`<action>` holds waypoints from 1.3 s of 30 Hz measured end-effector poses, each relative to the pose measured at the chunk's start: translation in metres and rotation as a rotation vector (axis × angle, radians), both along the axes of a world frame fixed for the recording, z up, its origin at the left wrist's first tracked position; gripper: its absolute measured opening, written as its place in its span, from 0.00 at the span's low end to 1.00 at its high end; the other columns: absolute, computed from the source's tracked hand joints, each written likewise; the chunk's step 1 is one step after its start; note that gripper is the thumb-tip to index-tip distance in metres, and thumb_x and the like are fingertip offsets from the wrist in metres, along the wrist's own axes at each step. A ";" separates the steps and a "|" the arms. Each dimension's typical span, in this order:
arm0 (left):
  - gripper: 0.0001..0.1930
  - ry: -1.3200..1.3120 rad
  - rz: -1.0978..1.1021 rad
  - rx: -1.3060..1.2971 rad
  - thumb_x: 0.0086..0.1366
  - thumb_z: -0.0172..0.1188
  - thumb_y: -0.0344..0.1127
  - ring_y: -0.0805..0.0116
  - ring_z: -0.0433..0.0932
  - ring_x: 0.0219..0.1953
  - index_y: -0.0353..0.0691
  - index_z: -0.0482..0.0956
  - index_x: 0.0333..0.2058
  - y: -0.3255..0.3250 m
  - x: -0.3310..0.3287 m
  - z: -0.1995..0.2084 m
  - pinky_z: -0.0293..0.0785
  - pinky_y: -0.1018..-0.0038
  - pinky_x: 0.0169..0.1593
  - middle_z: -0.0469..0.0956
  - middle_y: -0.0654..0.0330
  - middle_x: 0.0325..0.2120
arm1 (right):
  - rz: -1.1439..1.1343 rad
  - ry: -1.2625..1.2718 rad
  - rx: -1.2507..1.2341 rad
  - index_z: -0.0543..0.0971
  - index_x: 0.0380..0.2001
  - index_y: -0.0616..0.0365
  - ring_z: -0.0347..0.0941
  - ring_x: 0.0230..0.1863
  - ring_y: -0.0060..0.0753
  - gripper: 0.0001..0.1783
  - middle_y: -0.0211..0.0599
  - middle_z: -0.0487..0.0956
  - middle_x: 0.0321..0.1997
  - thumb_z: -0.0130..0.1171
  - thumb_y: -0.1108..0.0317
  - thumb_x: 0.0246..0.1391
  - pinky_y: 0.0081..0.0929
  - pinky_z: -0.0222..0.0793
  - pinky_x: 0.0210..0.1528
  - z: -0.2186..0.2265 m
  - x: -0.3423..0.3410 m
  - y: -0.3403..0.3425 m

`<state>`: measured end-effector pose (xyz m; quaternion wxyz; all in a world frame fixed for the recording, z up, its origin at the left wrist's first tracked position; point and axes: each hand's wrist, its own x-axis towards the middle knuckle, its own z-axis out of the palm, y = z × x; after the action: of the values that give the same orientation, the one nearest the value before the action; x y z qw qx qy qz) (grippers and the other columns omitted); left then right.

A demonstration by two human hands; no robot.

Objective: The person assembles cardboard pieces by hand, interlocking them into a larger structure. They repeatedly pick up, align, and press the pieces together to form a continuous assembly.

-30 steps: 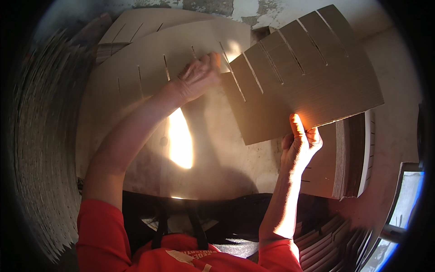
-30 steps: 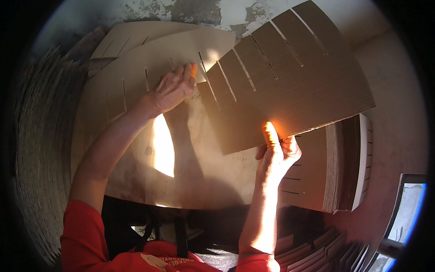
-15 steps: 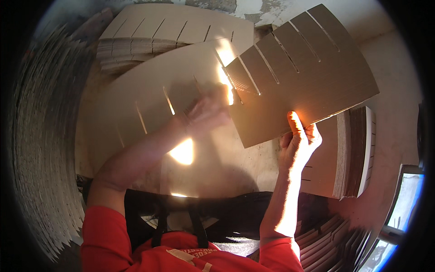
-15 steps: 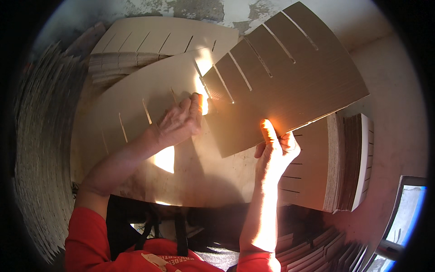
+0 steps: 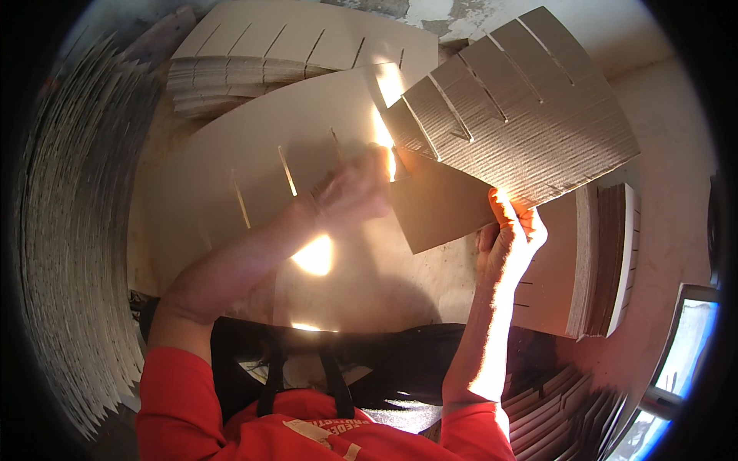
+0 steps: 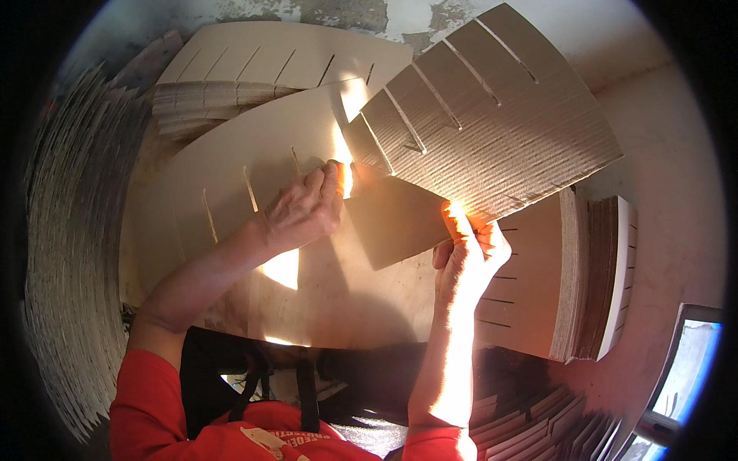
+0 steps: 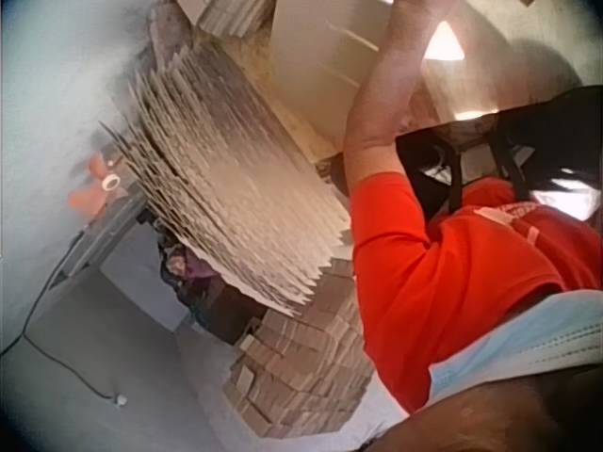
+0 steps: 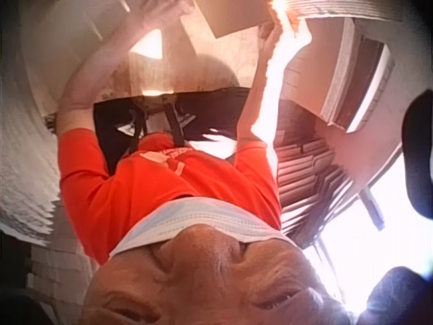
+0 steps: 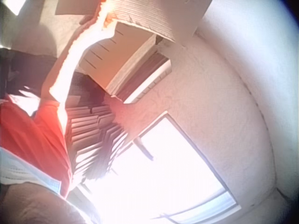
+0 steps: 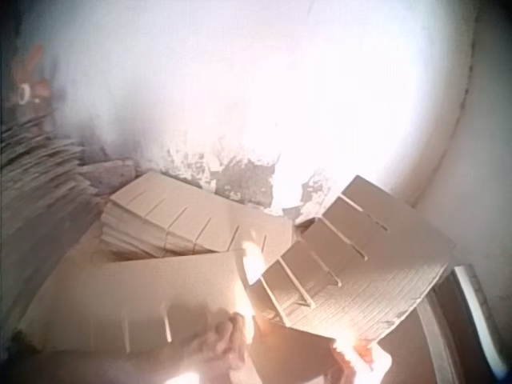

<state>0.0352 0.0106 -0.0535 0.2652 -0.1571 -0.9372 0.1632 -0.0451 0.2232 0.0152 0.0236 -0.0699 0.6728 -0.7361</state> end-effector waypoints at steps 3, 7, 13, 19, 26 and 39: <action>0.17 -0.068 0.026 -0.041 0.44 0.59 0.18 0.67 0.71 0.25 0.11 0.74 0.34 -0.001 0.001 -0.001 0.72 0.77 0.19 0.74 0.42 0.29 | -0.014 0.021 0.000 0.80 0.30 0.65 0.52 0.09 0.13 0.04 0.28 0.72 0.18 0.63 0.75 0.55 0.19 0.45 0.11 -0.001 0.003 -0.004; 0.16 0.051 -0.023 0.081 0.45 0.60 0.19 0.68 0.71 0.24 0.11 0.75 0.34 0.005 0.004 0.007 0.73 0.77 0.19 0.76 0.38 0.32 | -0.006 0.017 -0.009 0.80 0.30 0.65 0.52 0.09 0.13 0.04 0.28 0.73 0.17 0.63 0.75 0.55 0.19 0.46 0.12 -0.001 0.003 -0.004; 0.10 0.020 0.008 0.004 0.51 0.62 0.19 0.68 0.72 0.24 0.14 0.76 0.31 -0.008 0.006 -0.003 0.71 0.78 0.17 0.77 0.39 0.31 | -0.001 0.026 0.015 0.79 0.30 0.65 0.53 0.09 0.13 0.05 0.28 0.72 0.17 0.64 0.74 0.55 0.19 0.49 0.12 0.002 0.003 -0.003; 0.07 0.012 0.027 0.003 0.54 0.62 0.18 0.69 0.71 0.23 0.16 0.76 0.29 -0.008 0.008 -0.002 0.70 0.79 0.15 0.76 0.41 0.30 | 0.009 0.051 0.033 0.80 0.30 0.63 0.54 0.08 0.13 0.05 0.28 0.74 0.17 0.65 0.73 0.54 0.19 0.52 0.11 -0.001 0.009 -0.010; 0.07 0.098 -0.020 0.256 0.55 0.61 0.19 0.68 0.72 0.22 0.16 0.76 0.28 0.001 0.006 -0.003 0.71 0.77 0.15 0.75 0.43 0.27 | -0.004 0.162 0.072 0.82 0.33 0.63 0.57 0.10 0.12 0.06 0.28 0.77 0.19 0.68 0.73 0.53 0.17 0.55 0.13 -0.009 0.018 -0.013; 0.17 -0.022 -0.149 0.155 0.44 0.60 0.28 0.64 0.72 0.26 0.15 0.76 0.31 0.033 0.034 0.003 0.72 0.73 0.20 0.73 0.45 0.24 | 0.002 0.164 0.030 0.81 0.32 0.62 0.57 0.07 0.14 0.01 0.30 0.76 0.17 0.63 0.77 0.55 0.18 0.54 0.11 -0.014 0.018 -0.019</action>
<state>0.0695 0.0434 -0.0503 0.2776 -0.2071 -0.9356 0.0684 -0.0271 0.2044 0.0015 -0.0298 -0.1305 0.6834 -0.7177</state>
